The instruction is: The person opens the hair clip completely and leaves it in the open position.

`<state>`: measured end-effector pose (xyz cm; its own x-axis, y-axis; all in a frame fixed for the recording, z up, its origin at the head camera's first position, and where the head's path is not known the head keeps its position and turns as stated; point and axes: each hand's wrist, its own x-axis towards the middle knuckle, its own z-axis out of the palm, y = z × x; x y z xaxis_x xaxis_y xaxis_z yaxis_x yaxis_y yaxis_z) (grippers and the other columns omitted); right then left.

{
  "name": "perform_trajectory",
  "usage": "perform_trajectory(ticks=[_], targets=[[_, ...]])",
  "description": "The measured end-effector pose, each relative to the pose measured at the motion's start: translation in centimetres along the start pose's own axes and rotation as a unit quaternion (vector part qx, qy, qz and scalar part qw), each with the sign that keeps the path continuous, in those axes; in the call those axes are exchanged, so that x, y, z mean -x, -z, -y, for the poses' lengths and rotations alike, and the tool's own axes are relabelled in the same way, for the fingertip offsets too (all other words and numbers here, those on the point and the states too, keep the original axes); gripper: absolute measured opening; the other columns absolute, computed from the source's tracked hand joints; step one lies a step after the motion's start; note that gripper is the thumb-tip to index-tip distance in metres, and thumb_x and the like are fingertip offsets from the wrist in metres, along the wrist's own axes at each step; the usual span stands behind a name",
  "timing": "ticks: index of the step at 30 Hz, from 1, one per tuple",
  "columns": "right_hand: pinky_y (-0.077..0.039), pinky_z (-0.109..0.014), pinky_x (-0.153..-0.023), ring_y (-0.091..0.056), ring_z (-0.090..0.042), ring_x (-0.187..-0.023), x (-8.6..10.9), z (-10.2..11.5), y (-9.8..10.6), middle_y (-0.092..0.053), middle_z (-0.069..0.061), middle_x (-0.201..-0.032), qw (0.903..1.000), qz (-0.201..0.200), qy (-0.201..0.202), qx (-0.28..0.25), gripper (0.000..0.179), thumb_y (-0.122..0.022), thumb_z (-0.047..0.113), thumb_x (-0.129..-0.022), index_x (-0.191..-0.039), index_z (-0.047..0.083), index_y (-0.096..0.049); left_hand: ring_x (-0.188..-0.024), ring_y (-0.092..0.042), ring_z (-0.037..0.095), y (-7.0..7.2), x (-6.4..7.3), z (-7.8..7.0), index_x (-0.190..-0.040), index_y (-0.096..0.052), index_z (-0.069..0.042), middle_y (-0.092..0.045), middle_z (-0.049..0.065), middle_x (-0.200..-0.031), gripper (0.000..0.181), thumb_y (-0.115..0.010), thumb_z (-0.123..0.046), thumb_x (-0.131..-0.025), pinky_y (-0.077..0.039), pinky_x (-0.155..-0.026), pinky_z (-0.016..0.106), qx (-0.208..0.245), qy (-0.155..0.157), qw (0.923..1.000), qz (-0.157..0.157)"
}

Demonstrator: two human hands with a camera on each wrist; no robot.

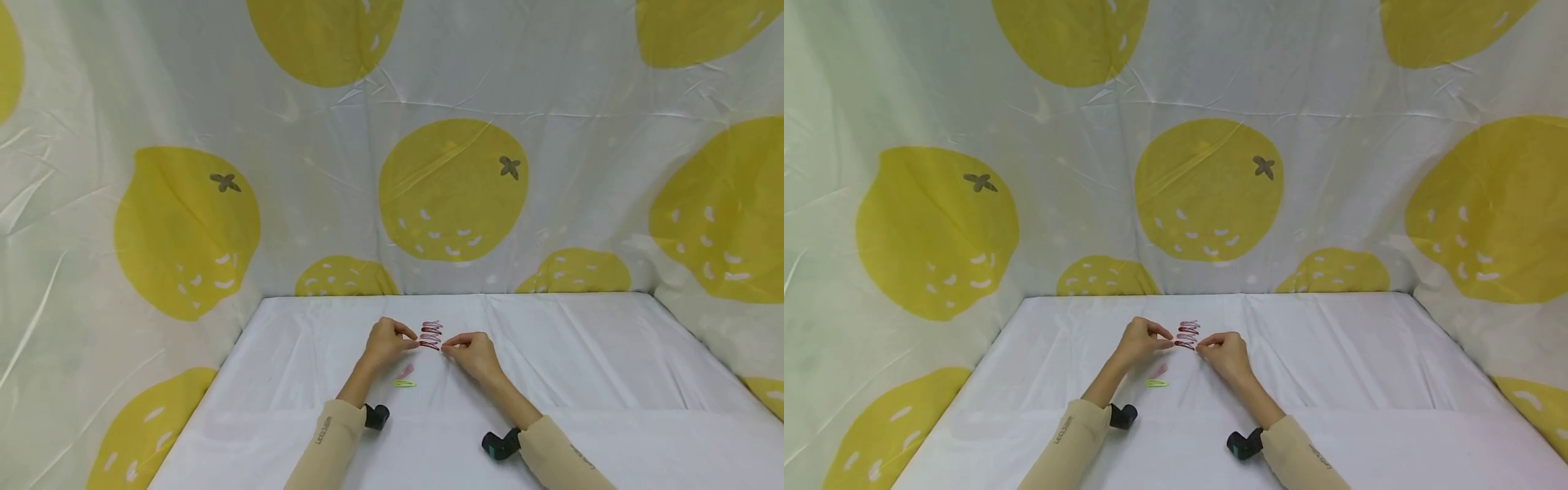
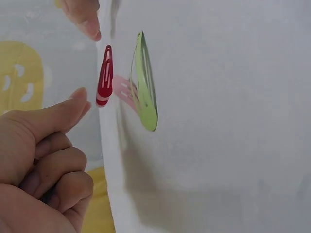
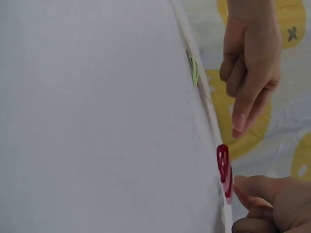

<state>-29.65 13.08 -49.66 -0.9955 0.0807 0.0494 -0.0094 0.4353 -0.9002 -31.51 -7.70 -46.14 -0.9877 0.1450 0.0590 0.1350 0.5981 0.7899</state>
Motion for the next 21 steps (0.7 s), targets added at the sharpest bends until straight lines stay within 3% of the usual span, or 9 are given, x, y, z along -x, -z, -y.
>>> perform_trajectory(ticks=[4,8,16,21], targets=[[-0.028,-0.022,-0.053,-0.036,-0.007,-0.056,1.0,0.0,1.1,-0.042,0.008,-0.054,0.9996,0.018,-0.022,-0.003,0.007,-0.081,0.016,-0.086,-0.086,0.009,-0.084,-0.057,-0.034,0.01,1.3,2.0,0.4,-0.083,-0.083,-0.005,-0.039,-0.006,-0.054,0.008,-0.089,-0.009,-0.079,-0.028,-0.055,0.023,0.004,0.019,0.9995,0.026],[-0.028,-0.022,-0.054,-0.036,-0.008,-0.058,2.5,-0.2,1.8,-0.041,0.007,-0.055,0.9977,0.063,-0.023,-0.012,0.01,-0.082,0.018,-0.086,-0.09,0.009,-0.083,-0.06,-0.038,0.01,2.2,3.9,1.2,-0.08,-0.083,-0.007,-0.044,-0.005,-0.058,0.011,-0.092,-0.009,-0.074,-0.03,-0.055,0.023,-0.015,0.037,0.9973,0.062],[-0.032,-0.018,-0.052,-0.039,-0.004,-0.054,4.4,-0.3,-0.1,-0.044,0.008,-0.057,0.9823,0.178,0.042,-0.04,0.017,-0.081,0.013,-0.088,-0.101,0.003,-0.08,-0.058,-0.041,0.011,2.1,5.5,2.2,-0.074,-0.08,-0.007,-0.044,-0.005,-0.056,0.015,-0.093,-0.003,-0.068,-0.031,-0.053,0.024,-0.031,0.012,0.9969,0.071],[-0.03,-0.017,-0.048,-0.037,-0.004,-0.051,5.0,0.6,-1.5,-0.045,0.007,-0.056,0.978,0.19,0.083,-0.025,0.014,-0.082,0.012,-0.085,-0.097,0.004,-0.081,-0.055,-0.041,0.008,2.1,5.8,1.9,-0.072,-0.079,-0.004,-0.05,-0.007,-0.054,0.014,-0.092,-0.001,-0.068,-0.032,-0.052,0.022,-0.021,-0.011,0.9966,0.079]])
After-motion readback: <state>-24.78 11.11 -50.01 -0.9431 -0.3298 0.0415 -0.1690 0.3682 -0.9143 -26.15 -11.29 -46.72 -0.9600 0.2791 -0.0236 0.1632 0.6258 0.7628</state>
